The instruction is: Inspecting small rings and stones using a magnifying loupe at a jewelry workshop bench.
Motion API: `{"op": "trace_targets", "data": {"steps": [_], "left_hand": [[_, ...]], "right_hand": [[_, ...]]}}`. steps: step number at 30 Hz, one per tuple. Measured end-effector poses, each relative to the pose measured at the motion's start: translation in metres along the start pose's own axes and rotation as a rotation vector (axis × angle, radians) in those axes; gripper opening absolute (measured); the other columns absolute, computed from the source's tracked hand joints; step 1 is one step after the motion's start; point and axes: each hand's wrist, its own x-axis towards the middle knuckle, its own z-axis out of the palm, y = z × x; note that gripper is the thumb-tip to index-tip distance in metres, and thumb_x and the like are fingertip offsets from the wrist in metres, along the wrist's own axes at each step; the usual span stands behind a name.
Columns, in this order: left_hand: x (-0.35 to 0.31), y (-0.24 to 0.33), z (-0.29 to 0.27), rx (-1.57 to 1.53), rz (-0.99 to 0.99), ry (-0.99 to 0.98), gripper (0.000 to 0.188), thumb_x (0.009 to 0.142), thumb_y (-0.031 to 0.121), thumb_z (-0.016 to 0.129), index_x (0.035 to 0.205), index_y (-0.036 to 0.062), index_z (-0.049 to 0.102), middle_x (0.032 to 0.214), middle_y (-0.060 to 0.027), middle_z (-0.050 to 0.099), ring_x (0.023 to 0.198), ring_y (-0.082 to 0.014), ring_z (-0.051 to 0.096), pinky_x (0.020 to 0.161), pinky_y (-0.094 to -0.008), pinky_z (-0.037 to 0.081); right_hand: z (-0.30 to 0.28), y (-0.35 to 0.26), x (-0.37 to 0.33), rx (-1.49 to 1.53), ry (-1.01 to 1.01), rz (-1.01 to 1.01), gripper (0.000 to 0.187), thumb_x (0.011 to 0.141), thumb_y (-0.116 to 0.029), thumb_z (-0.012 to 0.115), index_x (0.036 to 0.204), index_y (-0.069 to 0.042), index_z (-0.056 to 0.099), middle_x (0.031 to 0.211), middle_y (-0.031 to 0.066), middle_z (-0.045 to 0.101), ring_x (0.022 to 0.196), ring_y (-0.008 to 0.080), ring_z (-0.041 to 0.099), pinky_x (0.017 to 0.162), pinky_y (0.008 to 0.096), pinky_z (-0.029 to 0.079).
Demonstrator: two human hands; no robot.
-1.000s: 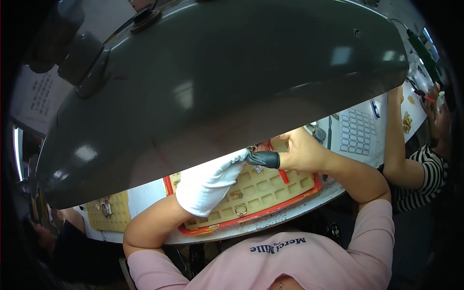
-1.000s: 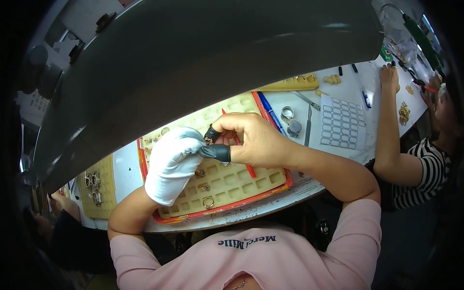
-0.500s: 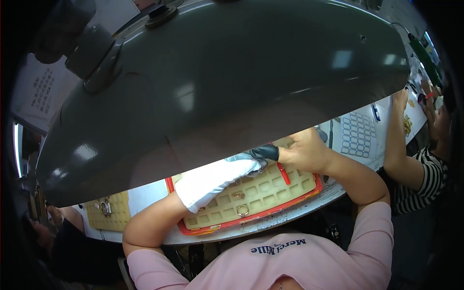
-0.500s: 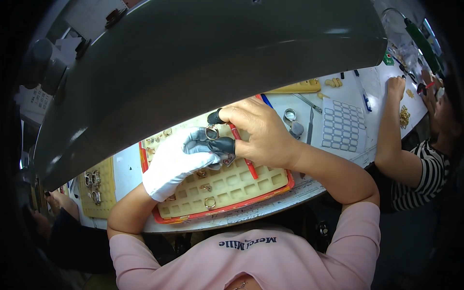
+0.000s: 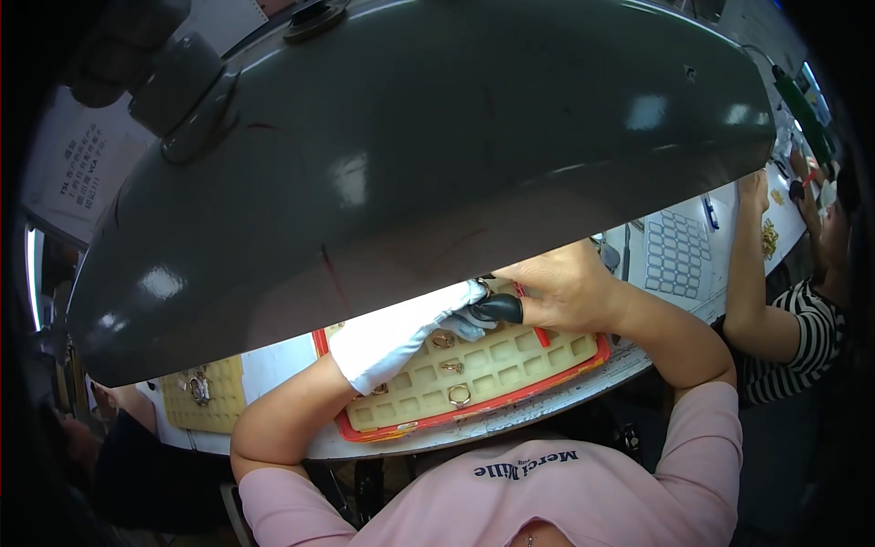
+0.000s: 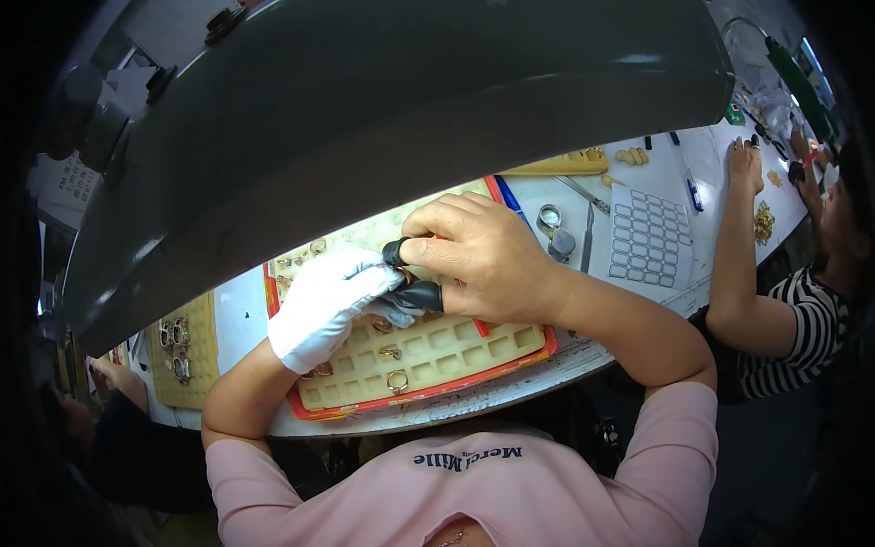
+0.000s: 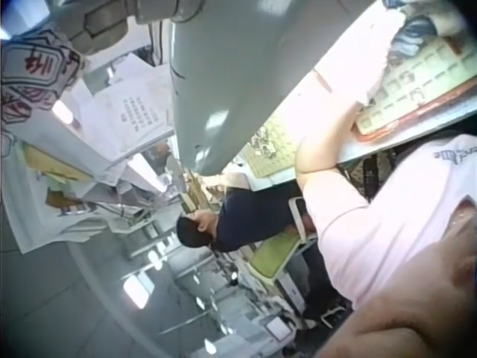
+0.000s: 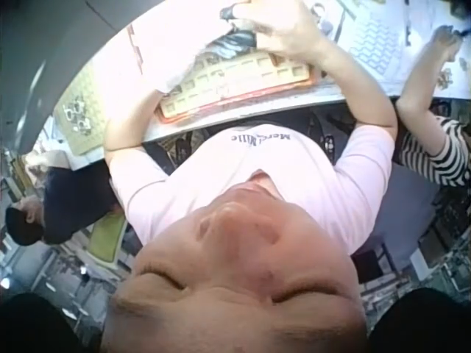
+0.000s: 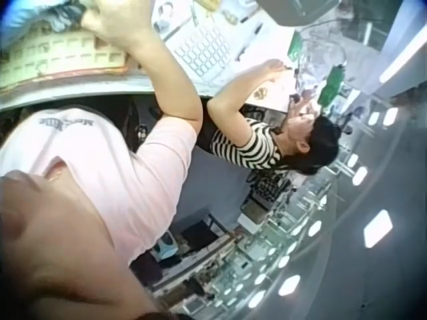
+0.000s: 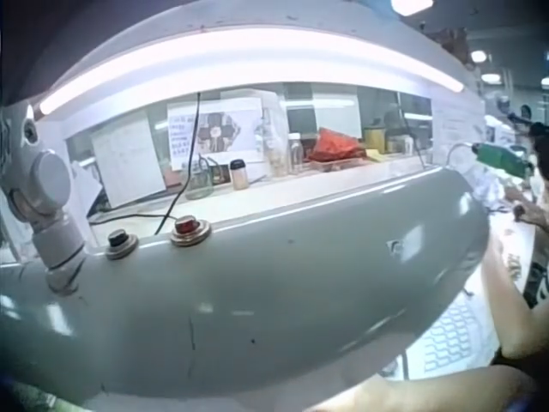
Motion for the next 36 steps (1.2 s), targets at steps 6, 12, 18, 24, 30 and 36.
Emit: {"op": "trace_targets", "data": {"steps": [6, 12, 18, 24, 30, 36], "left_hand": [[0.000, 0.007, 0.003, -0.107, -0.102, -0.046, 0.030, 0.090, 0.023, 0.056, 0.102, -0.0045, 0.057, 0.095, -0.0129, 0.064, 0.083, -0.0184, 0.065, 0.072, -0.0280, 0.053], [0.001, -0.006, -0.003, 0.071, -0.021, 0.021, 0.034, 0.092, 0.027, 0.053, 0.107, -0.0042, 0.054, 0.095, -0.0144, 0.064, 0.083, -0.0188, 0.066, 0.075, -0.0288, 0.053], [0.001, 0.002, 0.002, -0.014, -0.025, -0.035, 0.031, 0.093, 0.026, 0.051, 0.104, -0.0035, 0.053, 0.095, -0.0164, 0.064, 0.083, -0.0203, 0.065, 0.074, -0.0298, 0.053], [0.006, -0.004, 0.000, -0.331, -0.074, -0.148, 0.033, 0.092, 0.022, 0.054, 0.110, -0.0053, 0.051, 0.096, -0.0154, 0.062, 0.086, -0.0198, 0.064, 0.077, -0.0294, 0.053], [0.004, 0.000, 0.000, -0.360, -0.092, -0.161, 0.036, 0.085, 0.014, 0.061, 0.112, -0.0055, 0.048, 0.103, -0.0173, 0.060, 0.092, -0.0223, 0.063, 0.079, -0.0302, 0.053], [0.005, -0.003, -0.001, -0.391, -0.085, -0.156, 0.037, 0.085, 0.012, 0.062, 0.113, -0.0062, 0.047, 0.103, -0.0182, 0.060, 0.093, -0.0249, 0.063, 0.079, -0.0315, 0.054]], "right_hand": [[-0.002, 0.004, -0.001, 0.040, -0.010, 0.062, 0.031, 0.058, 0.001, 0.063, 0.089, -0.003, 0.060, 0.096, 0.0096, 0.058, 0.084, 0.0259, 0.058, 0.072, 0.0346, 0.047], [-0.001, 0.003, 0.001, 0.285, 0.015, 0.129, 0.024, 0.071, -0.007, 0.068, 0.092, 0.001, 0.060, 0.083, 0.0088, 0.059, 0.071, 0.0189, 0.054, 0.064, 0.0301, 0.045], [-0.001, -0.001, -0.003, 0.246, -0.017, 0.172, 0.020, 0.070, 0.001, 0.062, 0.089, 0.002, 0.061, 0.085, 0.0104, 0.061, 0.072, 0.0233, 0.057, 0.062, 0.0312, 0.046], [0.004, 0.001, -0.002, 0.209, 0.046, 0.187, 0.018, 0.071, -0.004, 0.066, 0.089, 0.000, 0.062, 0.081, 0.0077, 0.060, 0.068, 0.0181, 0.056, 0.059, 0.0285, 0.045], [0.001, -0.004, -0.001, 0.436, 0.050, 0.349, 0.014, 0.075, -0.002, 0.066, 0.088, 0.000, 0.062, 0.082, 0.0057, 0.058, 0.073, 0.0132, 0.055, 0.063, 0.0251, 0.046], [-0.002, -0.006, 0.005, 0.526, 0.022, 0.428, 0.009, 0.079, 0.000, 0.064, 0.087, -0.001, 0.061, 0.085, 0.0041, 0.059, 0.077, 0.0111, 0.056, 0.069, 0.0247, 0.048]]}}
